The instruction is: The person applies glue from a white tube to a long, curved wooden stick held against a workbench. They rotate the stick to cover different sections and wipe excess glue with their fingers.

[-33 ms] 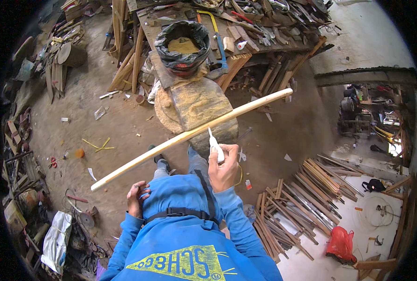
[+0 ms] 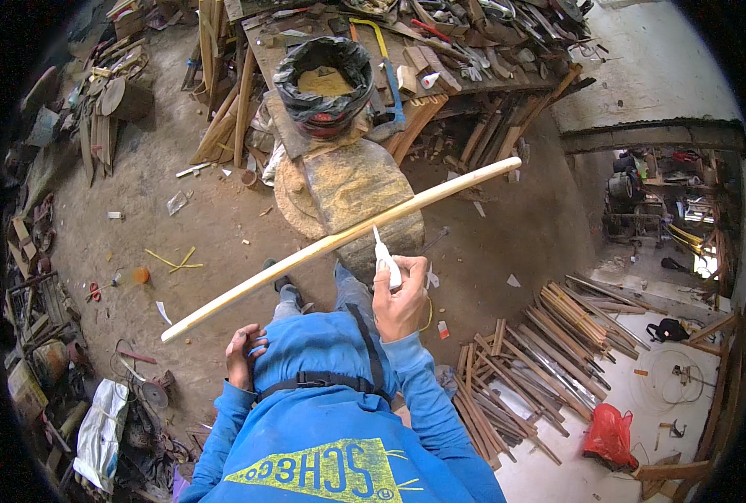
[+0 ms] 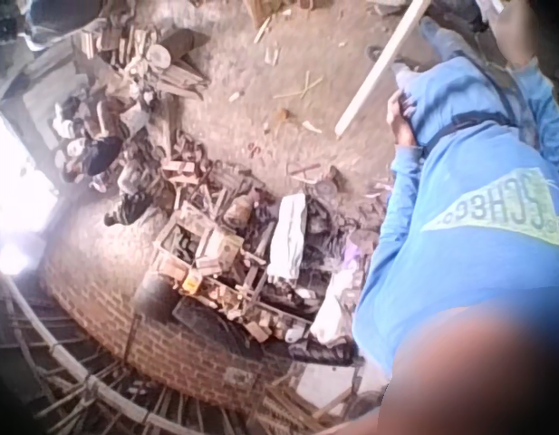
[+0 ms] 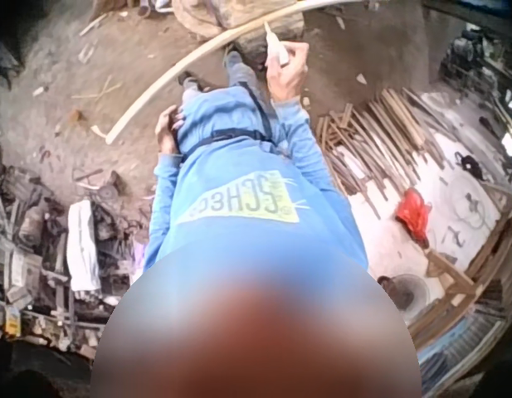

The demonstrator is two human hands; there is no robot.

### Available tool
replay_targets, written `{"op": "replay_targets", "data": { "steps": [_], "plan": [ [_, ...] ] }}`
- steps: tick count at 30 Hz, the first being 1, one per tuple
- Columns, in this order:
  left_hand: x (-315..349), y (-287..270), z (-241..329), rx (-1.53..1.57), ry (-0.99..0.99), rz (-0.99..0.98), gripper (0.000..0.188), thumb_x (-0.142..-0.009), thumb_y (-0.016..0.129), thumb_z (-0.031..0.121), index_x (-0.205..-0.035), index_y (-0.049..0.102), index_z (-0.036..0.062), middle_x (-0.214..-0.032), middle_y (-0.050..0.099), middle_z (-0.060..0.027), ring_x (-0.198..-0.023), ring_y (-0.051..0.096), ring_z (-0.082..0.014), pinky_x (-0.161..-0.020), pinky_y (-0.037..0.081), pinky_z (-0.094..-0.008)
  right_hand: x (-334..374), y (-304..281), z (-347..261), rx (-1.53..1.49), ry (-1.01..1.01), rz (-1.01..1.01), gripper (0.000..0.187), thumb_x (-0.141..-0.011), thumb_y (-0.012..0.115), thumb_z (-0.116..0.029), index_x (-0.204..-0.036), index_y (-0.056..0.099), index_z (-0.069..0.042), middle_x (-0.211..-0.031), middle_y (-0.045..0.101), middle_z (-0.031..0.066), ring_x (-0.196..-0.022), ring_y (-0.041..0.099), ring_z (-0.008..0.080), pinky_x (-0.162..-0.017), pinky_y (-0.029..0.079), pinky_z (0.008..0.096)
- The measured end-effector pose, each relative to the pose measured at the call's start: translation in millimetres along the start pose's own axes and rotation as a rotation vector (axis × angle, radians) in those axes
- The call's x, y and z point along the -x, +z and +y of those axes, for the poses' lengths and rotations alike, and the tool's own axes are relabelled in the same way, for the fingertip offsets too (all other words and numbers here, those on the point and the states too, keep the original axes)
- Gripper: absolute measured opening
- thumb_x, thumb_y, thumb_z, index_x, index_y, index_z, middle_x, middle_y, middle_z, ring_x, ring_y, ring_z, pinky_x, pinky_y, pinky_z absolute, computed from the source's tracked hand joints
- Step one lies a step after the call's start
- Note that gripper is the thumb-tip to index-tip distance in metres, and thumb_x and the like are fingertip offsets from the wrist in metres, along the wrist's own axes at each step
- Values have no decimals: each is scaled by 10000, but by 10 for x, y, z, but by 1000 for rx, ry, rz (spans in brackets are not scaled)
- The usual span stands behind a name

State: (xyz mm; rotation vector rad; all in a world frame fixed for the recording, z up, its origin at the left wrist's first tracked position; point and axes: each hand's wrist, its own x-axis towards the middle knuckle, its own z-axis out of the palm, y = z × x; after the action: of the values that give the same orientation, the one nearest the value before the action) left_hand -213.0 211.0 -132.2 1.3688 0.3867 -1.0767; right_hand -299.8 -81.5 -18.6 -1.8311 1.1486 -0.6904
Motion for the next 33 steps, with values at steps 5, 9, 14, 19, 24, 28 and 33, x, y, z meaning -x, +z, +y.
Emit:
{"op": "replay_targets", "data": {
  "steps": [5, 9, 14, 19, 24, 28, 33],
  "plan": [
    [-12, -28, -25, 2, -2, -4, 530, -939, 497, 479, -1213, 586, 34, -1085, 667, -116, -909, 638, -167, -778, 514, -282, -137, -92, 92, -29, 138, 17, 256, -929, 600, -126, -1060, 448, 34, -978, 568, 176, -915, 641, 225, -743, 520, 340],
    [-15, -34, -35, -6, -6, 16, 531, -934, 497, 476, -1203, 590, 28, -1073, 672, -121, -895, 642, -170, -776, 520, -284, -243, -197, 92, 17, 70, 91, 238, -932, 588, -115, -1062, 443, 22, -909, 603, 163, -813, 654, 208, -674, 525, 331],
    [-27, -24, -19, -4, 1, -1, 525, -934, 497, 472, -1202, 591, 31, -1072, 673, -119, -897, 642, -170, -778, 520, -283, -257, -229, 58, 54, 36, 50, 230, -925, 609, -129, -1034, 465, 15, -895, 616, 156, -775, 654, 201, -649, 523, 337],
    [-37, -10, 1, -2, -1, -2, 522, -936, 496, 473, -1199, 591, 32, -1067, 674, -116, -890, 642, -170, -773, 519, -281, -120, -123, -9, 128, 52, -12, 257, -911, 631, -166, -1030, 481, 7, -867, 625, 169, -784, 681, 252, -665, 524, 361],
    [-36, -15, 15, 3, -19, 0, 518, -936, 505, 458, -1215, 582, 30, -1090, 668, -120, -908, 633, -170, -786, 506, -285, 27, -21, -133, 128, -1, -63, 243, -898, 632, -156, -1026, 491, -5, -843, 668, 190, -782, 713, 286, -631, 529, 371],
    [-38, -12, 16, 0, -6, -4, 521, -935, 501, 464, -1207, 584, 28, -1084, 668, -123, -904, 633, -171, -781, 509, -287, 174, 51, -248, 130, -39, -108, 242, -894, 631, -151, -1035, 495, -9, -822, 669, 201, -776, 712, 320, -633, 534, 373],
    [-35, 11, -2, 8, 10, 14, 514, -943, 488, 465, -1190, 591, 26, -1072, 672, -124, -888, 637, -170, -769, 515, -284, 142, -101, -262, -92, 65, -314, 213, -903, 625, -129, -1040, 503, -19, -835, 643, 130, -716, 662, 166, -617, 524, 304]
  ]
}}
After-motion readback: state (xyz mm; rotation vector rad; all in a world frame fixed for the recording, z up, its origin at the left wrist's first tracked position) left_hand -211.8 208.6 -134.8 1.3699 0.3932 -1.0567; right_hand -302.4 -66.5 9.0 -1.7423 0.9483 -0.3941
